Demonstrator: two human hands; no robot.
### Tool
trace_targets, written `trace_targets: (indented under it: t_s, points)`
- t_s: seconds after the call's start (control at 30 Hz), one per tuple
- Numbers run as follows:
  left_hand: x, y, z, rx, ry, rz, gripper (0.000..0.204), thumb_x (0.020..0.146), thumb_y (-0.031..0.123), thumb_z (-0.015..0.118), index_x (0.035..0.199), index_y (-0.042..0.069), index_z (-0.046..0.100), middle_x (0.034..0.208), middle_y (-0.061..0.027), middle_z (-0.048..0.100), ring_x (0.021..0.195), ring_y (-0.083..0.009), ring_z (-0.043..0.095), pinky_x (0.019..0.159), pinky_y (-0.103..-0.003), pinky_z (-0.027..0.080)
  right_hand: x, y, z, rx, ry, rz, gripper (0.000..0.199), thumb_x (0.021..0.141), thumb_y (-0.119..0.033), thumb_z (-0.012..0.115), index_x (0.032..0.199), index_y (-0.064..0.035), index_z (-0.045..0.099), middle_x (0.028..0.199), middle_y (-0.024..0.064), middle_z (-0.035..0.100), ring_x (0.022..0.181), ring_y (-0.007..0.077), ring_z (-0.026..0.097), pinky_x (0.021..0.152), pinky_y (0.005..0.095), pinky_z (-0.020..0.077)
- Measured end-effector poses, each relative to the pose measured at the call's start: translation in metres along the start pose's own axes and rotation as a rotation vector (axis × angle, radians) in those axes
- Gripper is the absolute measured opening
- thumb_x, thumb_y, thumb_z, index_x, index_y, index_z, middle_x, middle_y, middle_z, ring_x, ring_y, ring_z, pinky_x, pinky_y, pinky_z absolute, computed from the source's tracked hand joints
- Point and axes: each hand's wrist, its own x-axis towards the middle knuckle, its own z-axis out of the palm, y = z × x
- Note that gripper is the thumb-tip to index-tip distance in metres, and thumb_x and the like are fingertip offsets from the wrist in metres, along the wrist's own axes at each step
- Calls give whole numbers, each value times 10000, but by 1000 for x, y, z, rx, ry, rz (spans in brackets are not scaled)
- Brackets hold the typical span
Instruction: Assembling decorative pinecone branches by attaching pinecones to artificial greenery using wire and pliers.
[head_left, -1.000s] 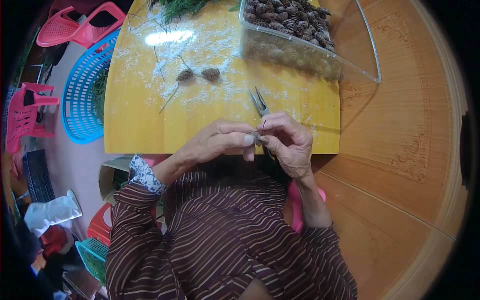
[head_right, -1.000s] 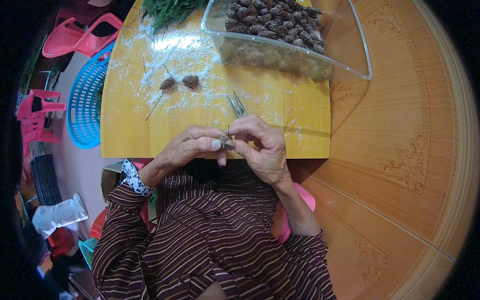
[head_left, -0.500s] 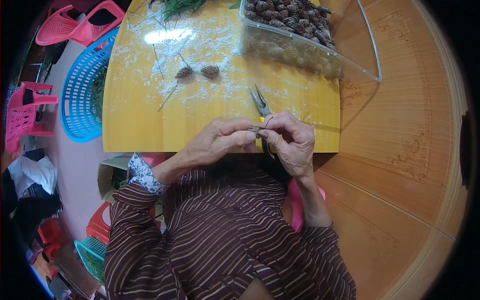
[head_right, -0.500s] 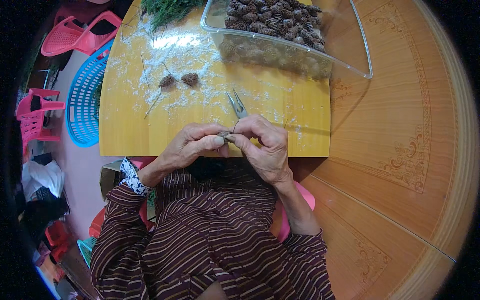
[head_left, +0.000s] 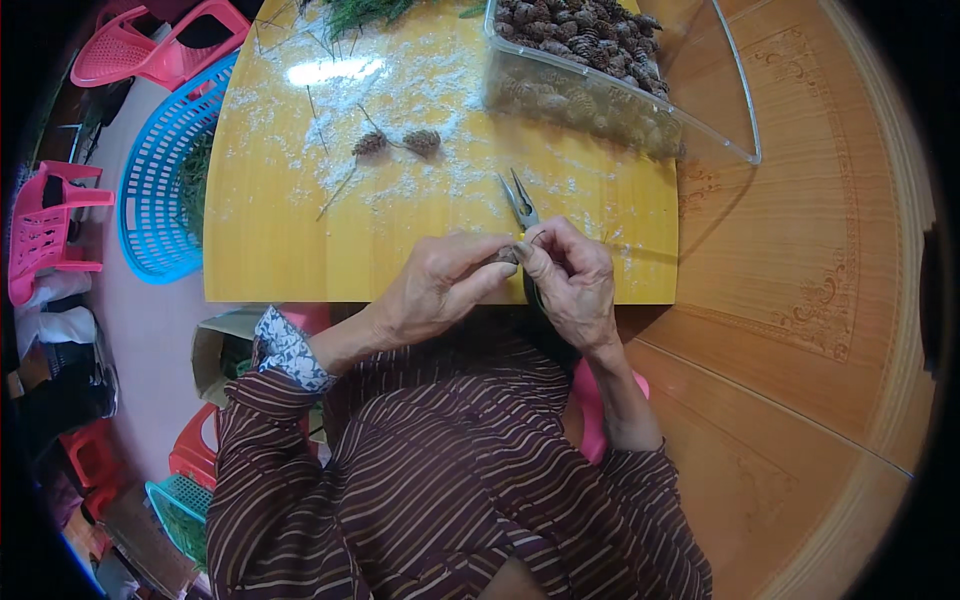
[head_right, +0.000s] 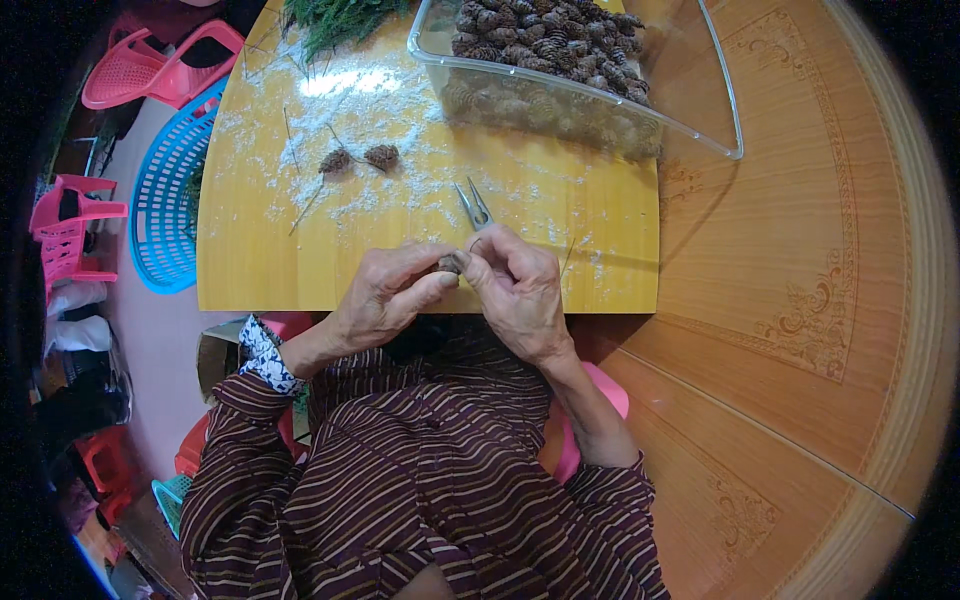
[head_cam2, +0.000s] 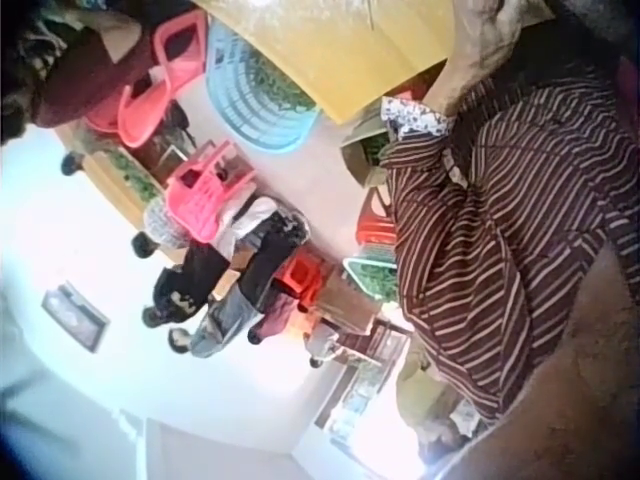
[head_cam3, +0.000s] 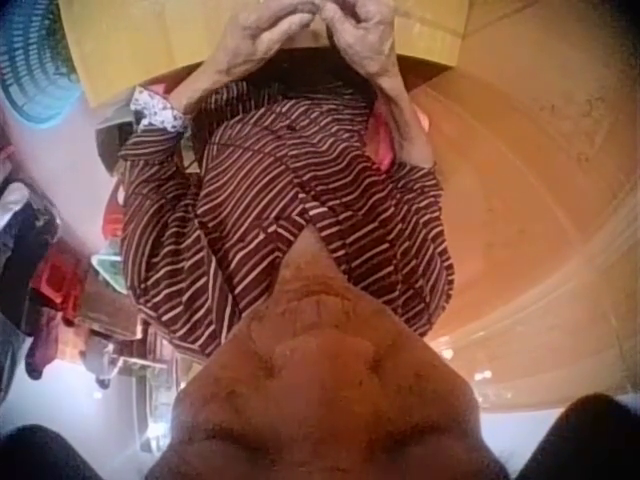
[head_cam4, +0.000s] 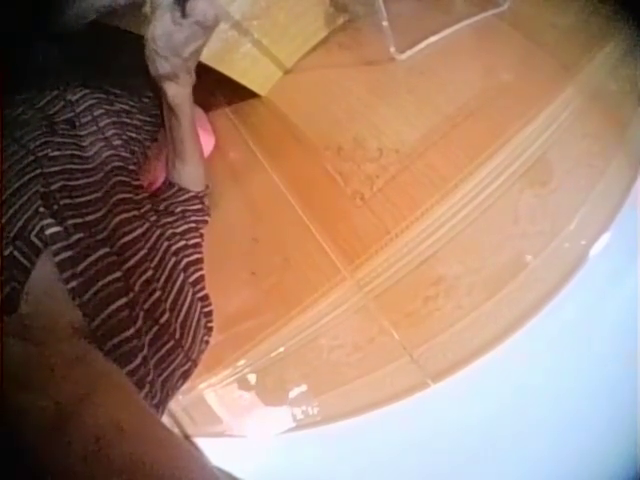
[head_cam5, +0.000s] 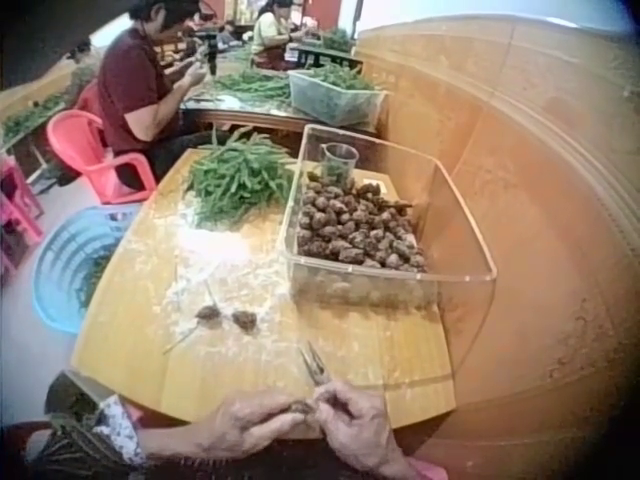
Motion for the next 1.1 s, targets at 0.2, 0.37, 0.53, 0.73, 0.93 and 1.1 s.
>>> trace_targets:
  t_s: [0.2,0.37,0.53,0.73,0.93,1.1]
  points:
    - [9,3,-16,-413,-89,-244,292,933,258,512,1042,10,620,874,-60,641,802,-178,601,732,-288,461,-2,6,5,-17,52,-239,140,868,-112,652,840,-10,560,646,-4,500,571,59,437,527,206,351]
    - [7,-14,-19,-996,-386,-477,411,932,347,486,1009,-41,596,822,-115,607,811,-204,582,767,-317,460,-2,5,7,-74,92,-420,154,882,-135,640,844,-9,559,632,-7,489,562,69,442,525,207,359]
    - [7,-13,-19,-768,-363,-296,299,951,263,495,964,-14,607,790,-70,610,756,-158,579,718,-284,458,-5,3,2,-99,10,-213,172,886,-159,644,851,-13,560,631,-30,482,561,51,426,508,206,343]
    - [5,0,-14,-521,-221,-161,204,939,176,535,964,-11,612,754,-25,606,699,-135,576,675,-272,460,-7,3,-1,143,-47,18,211,907,-200,626,811,-25,559,642,-77,461,569,17,378,488,201,300]
    - [3,-3,-3,263,52,314,202,914,177,567,976,-4,633,791,-52,642,719,-129,587,660,-289,470,-2,-1,1,85,-10,19,222,913,-190,610,775,-25,556,636,-78,452,571,20,363,488,202,294]
    - [7,4,-11,-342,-121,-256,262,917,199,526,990,-34,620,816,-75,638,770,-171,610,721,-302,480,-4,-1,5,6,65,-57,208,904,-163,612,769,-14,560,614,-50,456,557,34,372,482,209,299]
